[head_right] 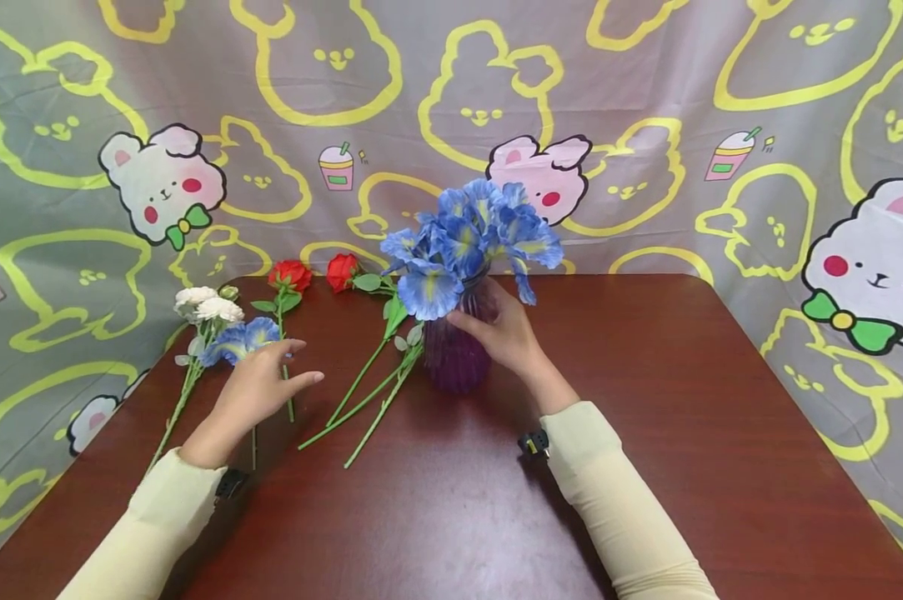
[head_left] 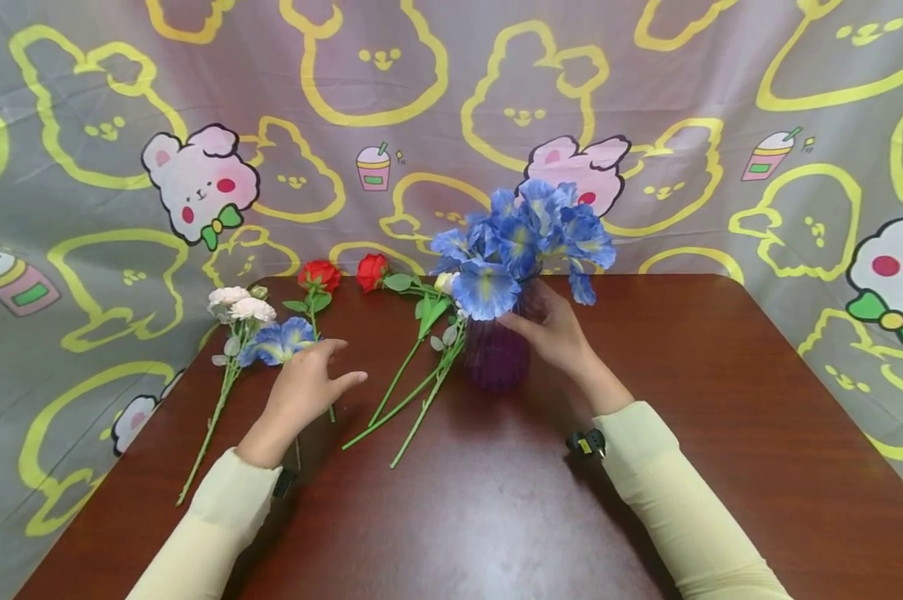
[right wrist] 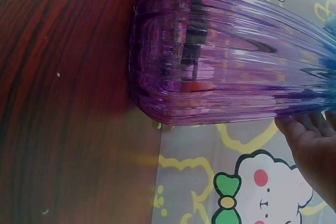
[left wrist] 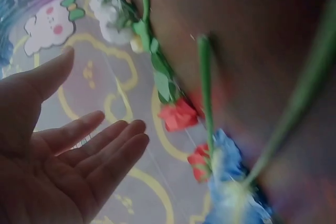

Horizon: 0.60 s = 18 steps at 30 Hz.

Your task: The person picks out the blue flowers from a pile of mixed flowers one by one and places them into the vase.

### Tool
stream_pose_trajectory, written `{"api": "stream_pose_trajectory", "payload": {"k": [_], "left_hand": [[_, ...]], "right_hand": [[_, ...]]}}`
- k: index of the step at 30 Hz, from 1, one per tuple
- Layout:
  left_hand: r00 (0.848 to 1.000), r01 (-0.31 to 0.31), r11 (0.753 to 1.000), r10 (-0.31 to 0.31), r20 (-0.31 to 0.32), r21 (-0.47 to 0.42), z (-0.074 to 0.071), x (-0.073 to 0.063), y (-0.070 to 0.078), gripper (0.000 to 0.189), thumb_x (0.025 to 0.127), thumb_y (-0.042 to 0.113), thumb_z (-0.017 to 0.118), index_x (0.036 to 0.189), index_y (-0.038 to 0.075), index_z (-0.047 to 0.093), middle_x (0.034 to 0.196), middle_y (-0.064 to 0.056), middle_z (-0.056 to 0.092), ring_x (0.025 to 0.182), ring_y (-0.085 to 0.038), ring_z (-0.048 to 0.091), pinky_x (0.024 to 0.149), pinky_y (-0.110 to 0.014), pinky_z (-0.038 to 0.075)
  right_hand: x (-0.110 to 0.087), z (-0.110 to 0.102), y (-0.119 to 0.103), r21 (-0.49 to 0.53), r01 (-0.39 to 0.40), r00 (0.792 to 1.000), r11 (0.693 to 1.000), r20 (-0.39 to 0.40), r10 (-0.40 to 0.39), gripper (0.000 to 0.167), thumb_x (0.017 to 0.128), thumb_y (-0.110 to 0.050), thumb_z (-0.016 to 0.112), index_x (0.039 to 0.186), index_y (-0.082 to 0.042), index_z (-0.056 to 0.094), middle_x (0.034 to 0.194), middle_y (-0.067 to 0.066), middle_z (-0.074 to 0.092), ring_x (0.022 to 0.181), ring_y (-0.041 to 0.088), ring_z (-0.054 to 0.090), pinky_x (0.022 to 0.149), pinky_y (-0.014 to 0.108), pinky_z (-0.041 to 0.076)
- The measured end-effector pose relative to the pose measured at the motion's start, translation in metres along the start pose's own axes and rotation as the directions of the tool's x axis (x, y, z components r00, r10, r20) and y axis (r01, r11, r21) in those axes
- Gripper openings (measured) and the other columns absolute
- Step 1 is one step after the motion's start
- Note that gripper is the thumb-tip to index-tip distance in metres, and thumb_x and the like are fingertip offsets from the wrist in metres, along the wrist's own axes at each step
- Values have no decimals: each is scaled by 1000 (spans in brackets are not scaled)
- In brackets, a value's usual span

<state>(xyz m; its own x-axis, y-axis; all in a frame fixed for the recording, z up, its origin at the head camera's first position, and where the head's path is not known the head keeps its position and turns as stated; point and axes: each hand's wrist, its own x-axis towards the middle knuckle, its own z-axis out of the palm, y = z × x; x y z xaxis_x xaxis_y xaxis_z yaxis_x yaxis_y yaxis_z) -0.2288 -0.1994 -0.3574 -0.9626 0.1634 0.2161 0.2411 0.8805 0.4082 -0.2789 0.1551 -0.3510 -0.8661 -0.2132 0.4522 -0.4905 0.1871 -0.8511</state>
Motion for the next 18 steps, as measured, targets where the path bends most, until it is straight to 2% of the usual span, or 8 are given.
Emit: {"api": "stream_pose_trajectory", "payload": {"k": [3, 6, 10, 12, 15, 18], "left_hand": [[998, 59, 998, -60, 24, 34, -7, -5, -10, 59, 86, 36, 75, 125, -5, 58, 110, -23, 64, 94, -37, 62, 77, -53, 49], [993, 108, 992, -110, 32, 59, -12, -10, -19, 59, 86, 38, 74, 122, -7, 60, 106, -24, 65, 89, -39, 62, 73, -54, 49], [983, 172, 983, -175, 47, 66, -15, -16, -30, 58, 85, 38, 74, 116, -9, 60, 101, -26, 66, 85, -41, 63, 69, -53, 49], [977, 197, 978, -202, 62, 70, -16, -18, -36, 56, 84, 37, 75, 112, -9, 60, 94, -24, 66, 80, -39, 63, 66, -51, 49], [969, 225, 971, -232, 89, 84, -16, -21, -43, 48, 83, 36, 76, 96, -7, 61, 75, -16, 61, 66, -30, 58, 56, -43, 46], [961, 242, 964, -254, 110, 110, -15, -23, -50, 42, 81, 35, 78, 75, 0, 56, 60, -7, 49, 55, -23, 48, 49, -36, 37]], "right_hand": [[0, 1, -3, 13, 4, 1000, 1000, 6, -4, 57, 88, -1, 71, 138, 8, 45, 133, 23, 55, 125, 31, 51, 101, 44, 42], [-3, 1, -16, 19, 10, 1000, 1000, 17, -10, 55, 88, 2, 69, 136, 12, 44, 133, 27, 53, 125, 35, 50, 102, 47, 41], [-6, 2, -33, 2, 8, 1000, 1000, 30, -8, 54, 88, 4, 68, 135, 15, 43, 132, 29, 52, 125, 38, 49, 101, 48, 41], [-7, 2, -35, -2, 5, 999, 1000, 34, -5, 55, 88, 4, 67, 136, 15, 42, 133, 29, 52, 126, 38, 49, 102, 48, 41], [-7, 1, -35, -3, 5, 999, 1000, 35, -4, 55, 88, 4, 67, 136, 14, 42, 134, 29, 51, 126, 37, 48, 102, 48, 41], [-7, 1, -35, 4, 2, 1000, 1000, 31, -2, 56, 88, 2, 68, 137, 13, 42, 134, 28, 51, 127, 36, 48, 102, 47, 41]]}}
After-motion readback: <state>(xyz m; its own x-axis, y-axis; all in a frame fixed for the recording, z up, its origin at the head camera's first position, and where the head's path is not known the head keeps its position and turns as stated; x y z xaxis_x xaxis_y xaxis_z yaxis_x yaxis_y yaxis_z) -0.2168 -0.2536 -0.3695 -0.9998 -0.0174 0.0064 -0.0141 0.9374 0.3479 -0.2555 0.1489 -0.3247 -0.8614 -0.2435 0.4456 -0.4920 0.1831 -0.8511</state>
